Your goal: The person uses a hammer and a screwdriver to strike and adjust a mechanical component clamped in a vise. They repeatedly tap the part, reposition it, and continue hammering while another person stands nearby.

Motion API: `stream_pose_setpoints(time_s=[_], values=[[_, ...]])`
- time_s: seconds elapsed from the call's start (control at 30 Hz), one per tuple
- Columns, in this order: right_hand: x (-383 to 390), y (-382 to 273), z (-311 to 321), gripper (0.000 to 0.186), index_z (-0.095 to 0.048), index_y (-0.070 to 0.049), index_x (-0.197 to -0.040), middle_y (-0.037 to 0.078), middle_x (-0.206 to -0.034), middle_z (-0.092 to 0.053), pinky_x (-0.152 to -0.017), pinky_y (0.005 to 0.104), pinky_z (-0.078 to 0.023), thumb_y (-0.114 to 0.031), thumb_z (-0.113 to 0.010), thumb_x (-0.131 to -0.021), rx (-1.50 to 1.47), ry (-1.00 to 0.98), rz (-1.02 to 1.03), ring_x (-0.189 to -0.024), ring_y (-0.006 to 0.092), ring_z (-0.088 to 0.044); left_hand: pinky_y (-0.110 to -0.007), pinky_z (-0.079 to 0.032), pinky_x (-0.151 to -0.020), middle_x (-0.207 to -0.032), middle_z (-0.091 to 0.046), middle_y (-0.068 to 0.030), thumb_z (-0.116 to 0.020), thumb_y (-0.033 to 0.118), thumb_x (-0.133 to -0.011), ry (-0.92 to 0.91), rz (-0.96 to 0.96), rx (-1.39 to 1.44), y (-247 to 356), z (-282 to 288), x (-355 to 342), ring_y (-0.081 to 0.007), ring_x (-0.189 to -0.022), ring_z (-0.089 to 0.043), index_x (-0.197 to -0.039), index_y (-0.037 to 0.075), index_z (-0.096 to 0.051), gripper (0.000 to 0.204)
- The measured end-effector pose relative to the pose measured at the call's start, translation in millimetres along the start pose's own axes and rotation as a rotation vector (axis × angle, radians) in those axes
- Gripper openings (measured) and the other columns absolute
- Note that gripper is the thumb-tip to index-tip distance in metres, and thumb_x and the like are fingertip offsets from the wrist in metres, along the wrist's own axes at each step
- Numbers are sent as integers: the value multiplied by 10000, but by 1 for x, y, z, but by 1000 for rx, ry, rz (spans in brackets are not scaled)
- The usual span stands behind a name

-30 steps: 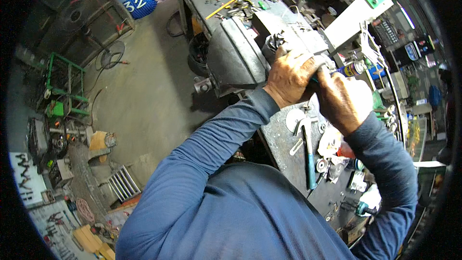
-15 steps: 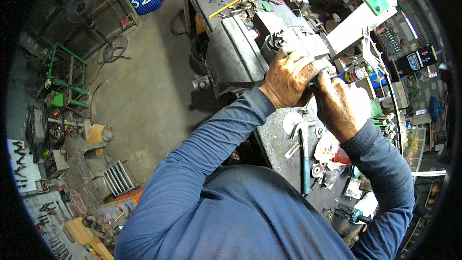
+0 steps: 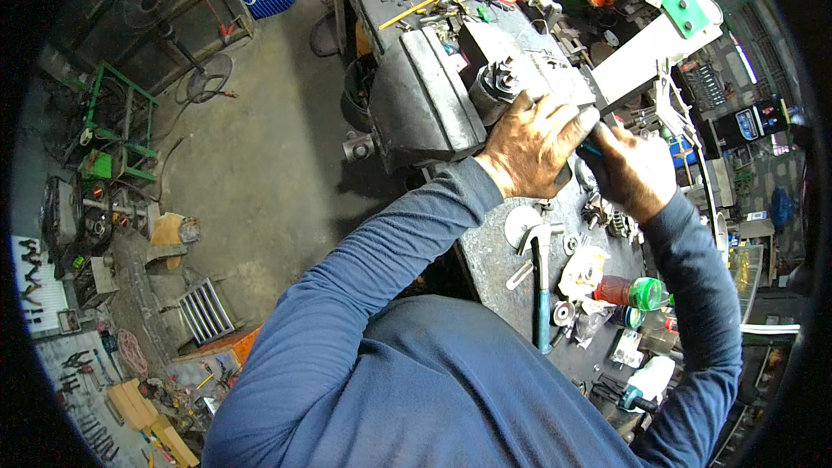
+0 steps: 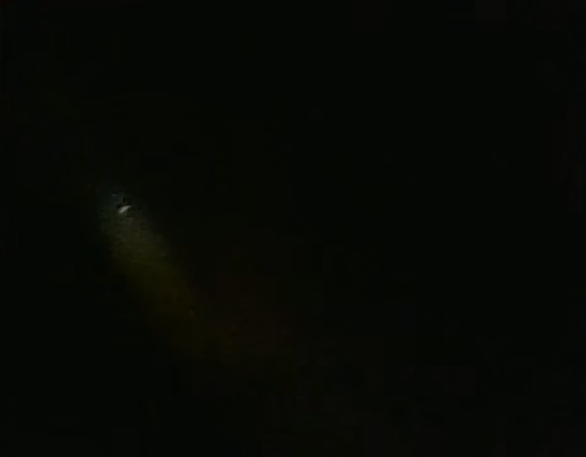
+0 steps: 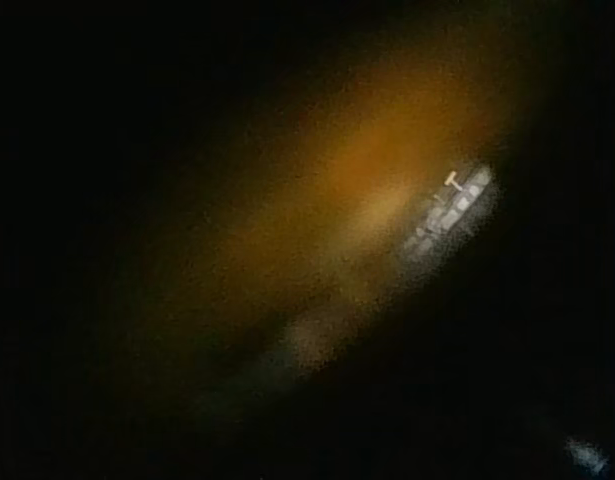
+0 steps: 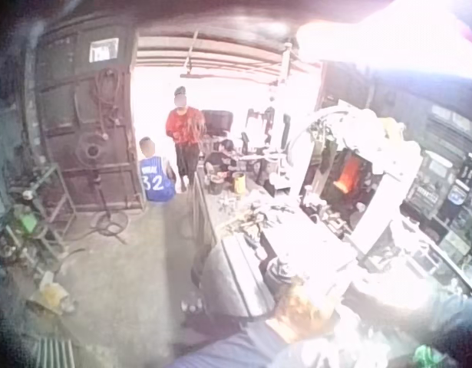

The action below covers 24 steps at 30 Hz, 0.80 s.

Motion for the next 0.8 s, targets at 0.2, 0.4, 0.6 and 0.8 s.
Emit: stream_pose_setpoints(time_s=[0.2, 0.4, 0.6, 0.8], values=[[4, -19, -3, 261, -636, -139, -1144, 110, -788, -692, -529, 447, -545, -271, -707, -930, 33, 22, -57, -588, 339, -684, -481, -367, -1109, -1231, -667, -132, -742, 216, -684, -35, 47, 35, -2, 6, 5, -315, -1176, -621, -1333, 84, -626, 672], [34, -12, 5, 371, -690, -170, -1186, 20, -698, -510, -468, 361, -415, -318, -794, -862, -117, 142, 133, -567, 185, -590, -518, -486, -1047, -1279, -596, -188, -703, 126, -735, 3, 10, 48, 10, 87, 45, -368, -1215, -566, -1280, 78, -689, 547], [148, -45, -137, 279, -710, -71, -1121, 167, -753, -675, -555, 450, -508, -275, -749, -935, -794, -32, -523, -621, 382, -670, -488, -517, -980, -1248, -589, -199, -739, 45, -731, 5, 404, -209, -34, 132, 84, -383, -1148, -588, -1232, 49, -701, 502], [160, -118, -169, 189, -688, -47, -989, 209, -743, -653, -569, 449, -497, -208, -764, -925, -1043, -22, -783, -649, 429, -661, -464, -530, -952, -1174, -633, -204, -782, 107, -753, -21, 351, -63, -72, 109, 54, -368, -1096, -618, -1145, 9, -716, 409]])
Point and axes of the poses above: each hand's wrist, its own x-axis away from the middle knuckle, its own z-axis out of the back of the hand, y = z × x, the point moved 6 cm from there along -x, towards the middle knuckle
